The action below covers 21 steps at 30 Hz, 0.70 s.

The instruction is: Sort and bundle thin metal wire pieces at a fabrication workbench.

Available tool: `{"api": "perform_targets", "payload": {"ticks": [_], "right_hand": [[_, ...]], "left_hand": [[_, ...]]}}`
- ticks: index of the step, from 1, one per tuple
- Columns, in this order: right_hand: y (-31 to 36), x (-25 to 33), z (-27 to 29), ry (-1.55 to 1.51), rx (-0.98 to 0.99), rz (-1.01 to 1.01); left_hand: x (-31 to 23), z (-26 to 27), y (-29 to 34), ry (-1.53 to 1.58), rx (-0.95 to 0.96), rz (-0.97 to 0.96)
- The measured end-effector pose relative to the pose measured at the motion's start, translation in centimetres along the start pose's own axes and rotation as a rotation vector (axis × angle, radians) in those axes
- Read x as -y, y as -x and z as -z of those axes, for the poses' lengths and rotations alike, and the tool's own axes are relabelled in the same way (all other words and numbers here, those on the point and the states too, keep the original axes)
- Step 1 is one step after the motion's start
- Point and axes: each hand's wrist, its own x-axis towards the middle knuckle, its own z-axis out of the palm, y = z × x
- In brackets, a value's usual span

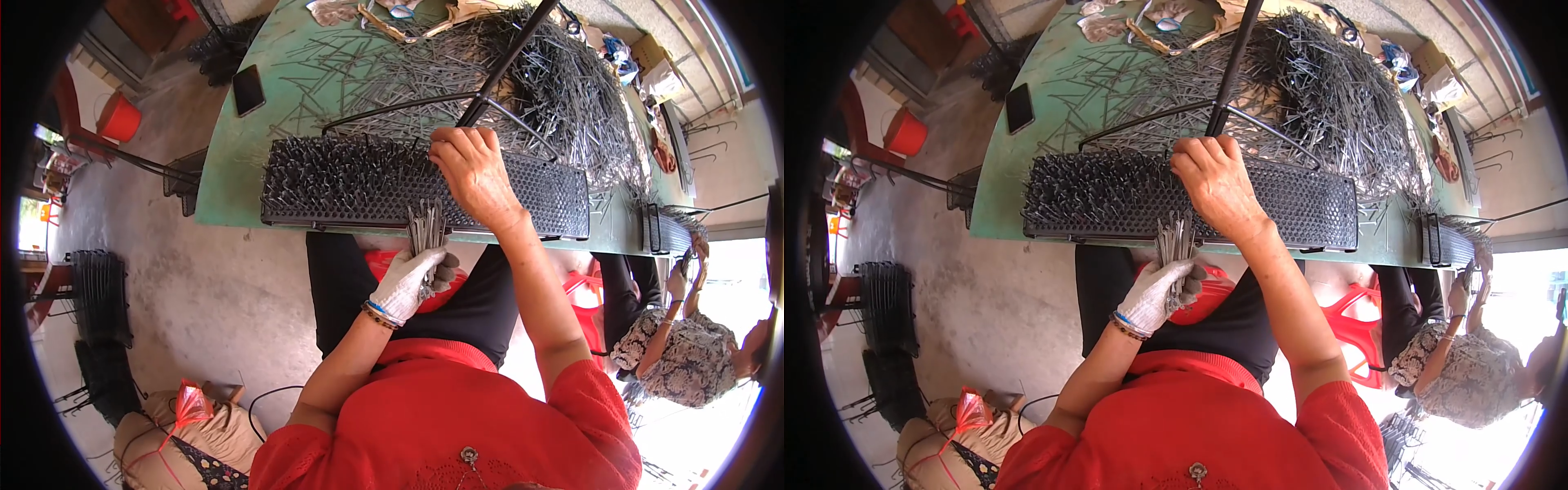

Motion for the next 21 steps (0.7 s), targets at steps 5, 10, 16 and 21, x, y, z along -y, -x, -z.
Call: {"api": "perform_targets", "payload": {"ticks": [5, 10, 16, 21], "right_hand": [[0.8, -0.4, -1.0, 0.040, 0.021, 0.015], [1.7, 0.1, -1.3, -0.017, 0.024, -0.066], [3.3, 1.2, 0.1, -0.238, -0.151, -0.278], [6.4, 2.4, 0.2, -0.664, 0.093, -0.677]], "left_hand": [[-0.1, -0.3, 0.1, -0.024, -0.018, 0.007], [0.2, -0.1, -0.2, -0.017, -0.013, 0.007], [0.2, -0.3, -0.1, 0.039, -0.042, 0.004], [0.1, -1.2, 0.0, 0.029, 0.004, -0.069]]}}
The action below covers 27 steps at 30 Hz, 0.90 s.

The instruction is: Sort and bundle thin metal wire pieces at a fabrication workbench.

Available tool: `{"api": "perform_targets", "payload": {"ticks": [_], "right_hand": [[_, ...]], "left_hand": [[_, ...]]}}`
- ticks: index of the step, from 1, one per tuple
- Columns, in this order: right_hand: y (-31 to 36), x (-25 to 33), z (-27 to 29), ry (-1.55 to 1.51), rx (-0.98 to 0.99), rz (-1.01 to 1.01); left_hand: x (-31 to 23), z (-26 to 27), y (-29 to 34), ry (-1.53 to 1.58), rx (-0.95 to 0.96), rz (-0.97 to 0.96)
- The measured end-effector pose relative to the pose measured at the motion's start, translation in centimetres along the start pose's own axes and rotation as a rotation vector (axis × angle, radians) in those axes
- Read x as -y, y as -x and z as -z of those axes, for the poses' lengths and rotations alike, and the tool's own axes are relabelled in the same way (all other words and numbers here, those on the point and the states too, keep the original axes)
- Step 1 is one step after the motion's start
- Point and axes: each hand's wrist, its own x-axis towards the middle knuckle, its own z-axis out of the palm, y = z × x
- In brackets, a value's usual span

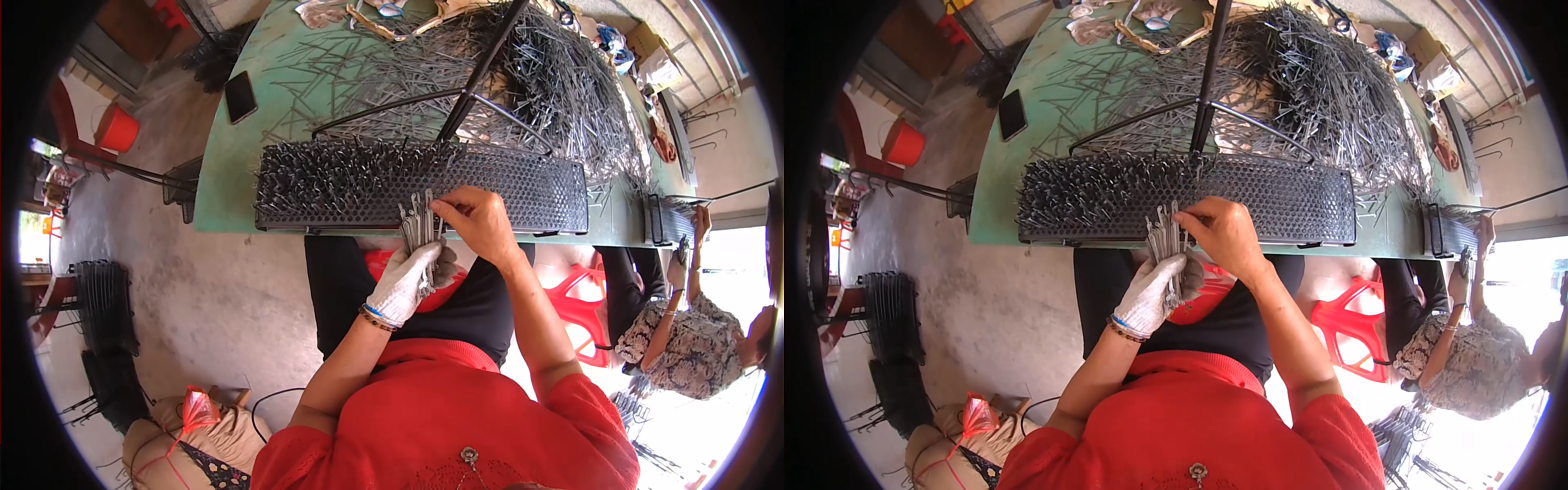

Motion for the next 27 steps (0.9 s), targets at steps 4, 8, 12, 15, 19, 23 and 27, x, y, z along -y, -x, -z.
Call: {"api": "perform_targets", "payload": {"ticks": [4, 8, 12, 15, 19, 23, 27], "right_hand": [[0.2, -0.1, 0.5, -0.087, 0.055, -0.245], [0.8, -0.8, 0.6, -0.118, 0.148, -0.192], [0.5, -0.7, 1.2, -0.321, 0.053, -0.237], [-0.9, 0.7, 2.2, -0.386, -0.116, -0.193], [-2.9, 0.6, 2.0, -0.097, -0.341, 0.031], [-4.0, -0.1, 1.2, 0.014, -0.417, 0.135], [-4.1, -0.1, 0.8, 0.003, -0.479, 0.155]], "left_hand": [[0.1, -0.3, 0.1, -0.024, -0.009, -0.002], [0.5, 0.0, -0.1, -0.026, -0.035, -0.037], [0.5, -0.2, -0.1, 0.021, -0.074, -0.051], [0.0, 0.2, -0.1, -0.089, -0.118, 0.010], [-0.1, -0.3, 0.1, -0.080, -0.085, 0.028], [0.1, -0.6, -0.1, -0.118, -0.149, 0.032], [0.0, -0.5, 0.1, -0.134, -0.155, 0.013]]}}
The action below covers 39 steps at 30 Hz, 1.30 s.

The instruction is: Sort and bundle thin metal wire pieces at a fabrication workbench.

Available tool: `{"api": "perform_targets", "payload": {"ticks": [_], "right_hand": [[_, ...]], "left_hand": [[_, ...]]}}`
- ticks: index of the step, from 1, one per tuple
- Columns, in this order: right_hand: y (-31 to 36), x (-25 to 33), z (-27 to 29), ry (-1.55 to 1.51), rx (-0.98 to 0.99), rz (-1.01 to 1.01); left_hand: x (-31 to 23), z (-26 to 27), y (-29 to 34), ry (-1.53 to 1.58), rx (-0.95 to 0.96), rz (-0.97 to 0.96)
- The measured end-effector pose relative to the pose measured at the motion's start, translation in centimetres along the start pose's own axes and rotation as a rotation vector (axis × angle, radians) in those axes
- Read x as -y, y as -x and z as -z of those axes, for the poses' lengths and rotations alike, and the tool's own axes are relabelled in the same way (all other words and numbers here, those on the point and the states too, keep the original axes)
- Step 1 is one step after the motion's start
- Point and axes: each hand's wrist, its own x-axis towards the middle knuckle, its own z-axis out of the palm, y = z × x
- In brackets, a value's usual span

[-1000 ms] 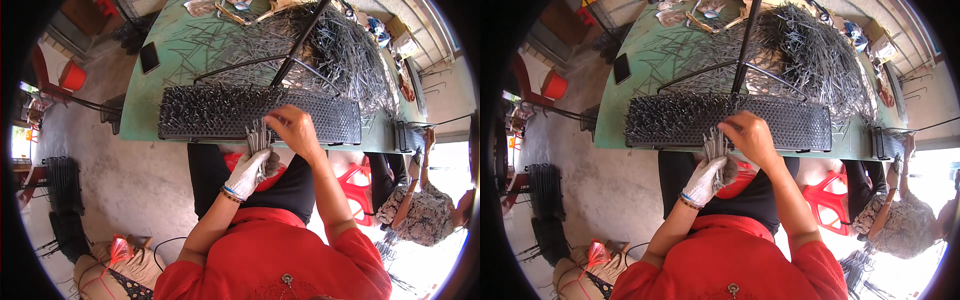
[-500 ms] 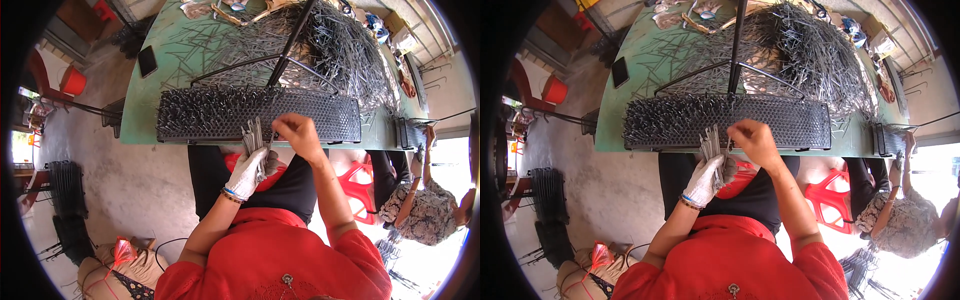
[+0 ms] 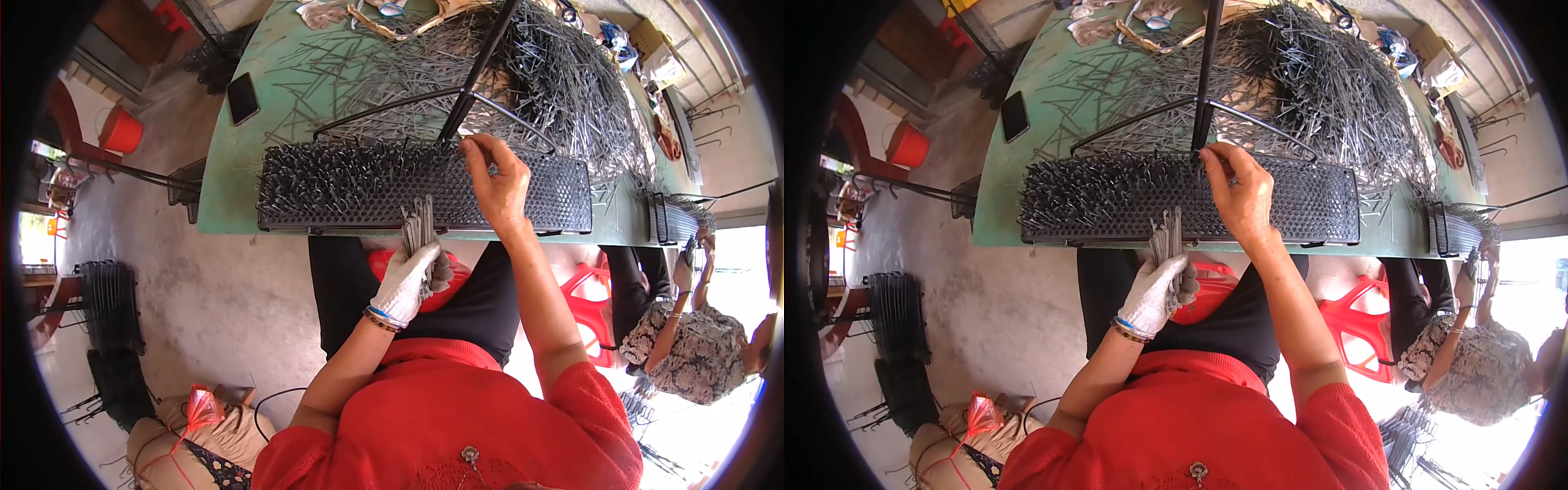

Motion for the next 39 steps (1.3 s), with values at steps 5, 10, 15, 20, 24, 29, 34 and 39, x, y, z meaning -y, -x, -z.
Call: {"api": "perform_targets", "payload": {"ticks": [5, 10, 15, 20, 24, 29, 34, 39], "right_hand": [[0.5, -0.7, -0.6, 0.067, 0.021, 0.141], [0.5, -0.2, -0.6, 0.115, 0.043, 0.255], [0.4, -0.3, -0.7, 0.101, 0.048, 0.197], [0.5, -0.2, -0.7, 0.141, 0.026, 0.224], [0.7, 0.1, -0.8, 0.119, 0.018, 0.136], [0.6, -0.3, -1.0, 0.120, 0.010, 0.139], [0.5, -0.2, -0.8, 0.200, 0.018, 0.195], [0.7, -0.5, -0.9, 0.114, 0.015, 0.183]], "left_hand": [[-0.1, 0.3, 0.0, 0.013, 0.021, 0.025], [-0.6, 0.0, 0.4, 0.051, 0.057, 0.034], [-1.3, -0.6, 0.9, -0.015, 0.045, 0.126], [-0.4, 0.3, 0.1, -0.031, 0.021, 0.075], [-0.3, 0.2, 0.2, -0.060, -0.003, 0.054], [-0.4, -0.3, 0.4, -0.017, 0.001, 0.072], [-0.4, 0.1, 0.1, -0.004, 0.024, 0.046], [-0.4, 0.0, -0.1, -0.052, 0.014, 0.061]]}}
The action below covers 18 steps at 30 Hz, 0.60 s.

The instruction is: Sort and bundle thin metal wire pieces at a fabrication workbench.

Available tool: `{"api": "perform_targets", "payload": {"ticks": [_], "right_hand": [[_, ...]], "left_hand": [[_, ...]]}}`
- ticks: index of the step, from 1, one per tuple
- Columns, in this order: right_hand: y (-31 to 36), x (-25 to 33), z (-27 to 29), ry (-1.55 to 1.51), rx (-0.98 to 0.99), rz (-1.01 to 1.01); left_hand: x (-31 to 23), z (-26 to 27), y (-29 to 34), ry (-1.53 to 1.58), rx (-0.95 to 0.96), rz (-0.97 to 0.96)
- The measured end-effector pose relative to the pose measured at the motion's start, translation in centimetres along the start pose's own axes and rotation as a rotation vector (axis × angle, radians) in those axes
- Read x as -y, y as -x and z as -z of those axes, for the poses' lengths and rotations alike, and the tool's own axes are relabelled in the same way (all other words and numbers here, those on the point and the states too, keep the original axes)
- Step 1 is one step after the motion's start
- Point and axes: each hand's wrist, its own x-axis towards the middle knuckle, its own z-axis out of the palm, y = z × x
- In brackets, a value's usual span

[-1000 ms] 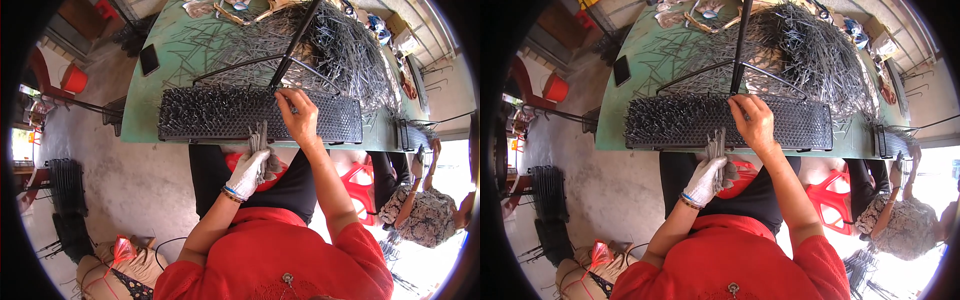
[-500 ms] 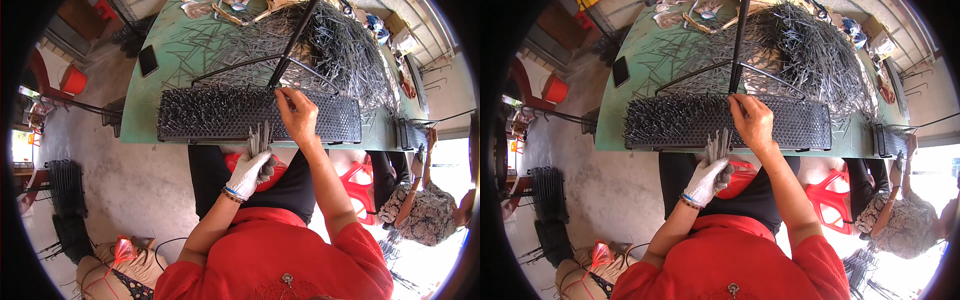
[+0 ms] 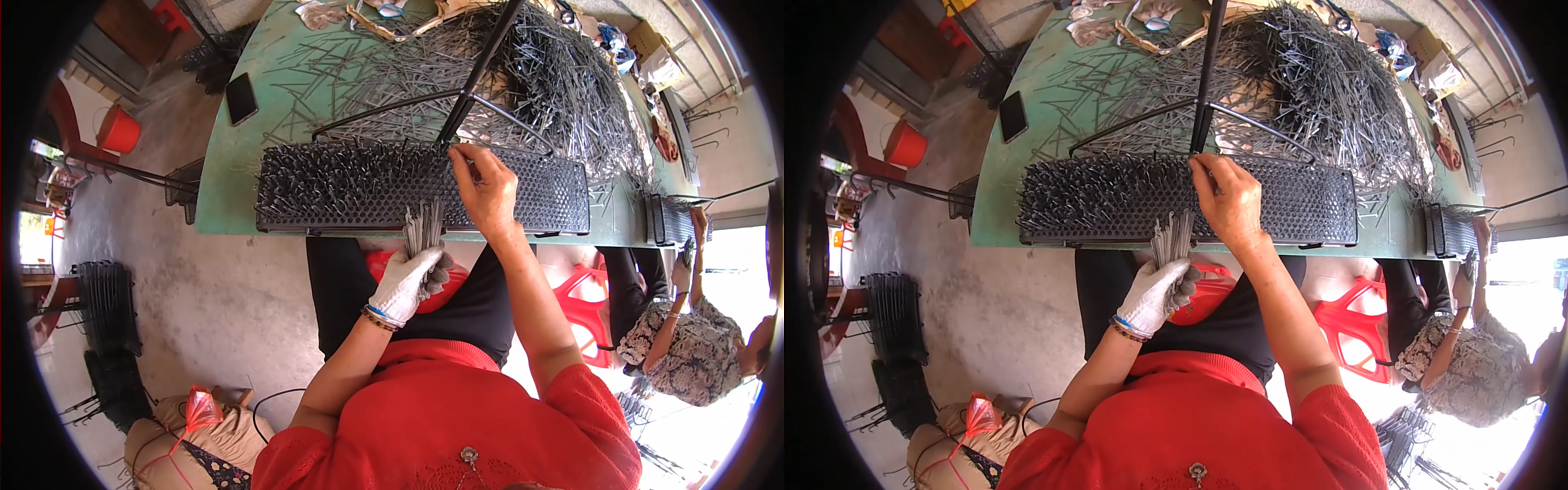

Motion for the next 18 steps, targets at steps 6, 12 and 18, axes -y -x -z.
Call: {"api": "perform_targets", "payload": {"ticks": [6, 12, 18], "right_hand": [[-0.4, 0.0, 0.2, 0.092, 0.059, 0.049], [0.6, -1.1, -0.5, 0.103, 0.117, 0.166], [1.0, -1.0, -0.1, 0.202, 0.150, 0.232]], "left_hand": [[0.1, 0.2, 0.0, 0.027, -0.003, -0.009], [0.1, 0.1, -0.1, 0.053, 0.001, 0.000], [0.2, 0.4, -0.3, 0.051, 0.008, 0.009]]}}
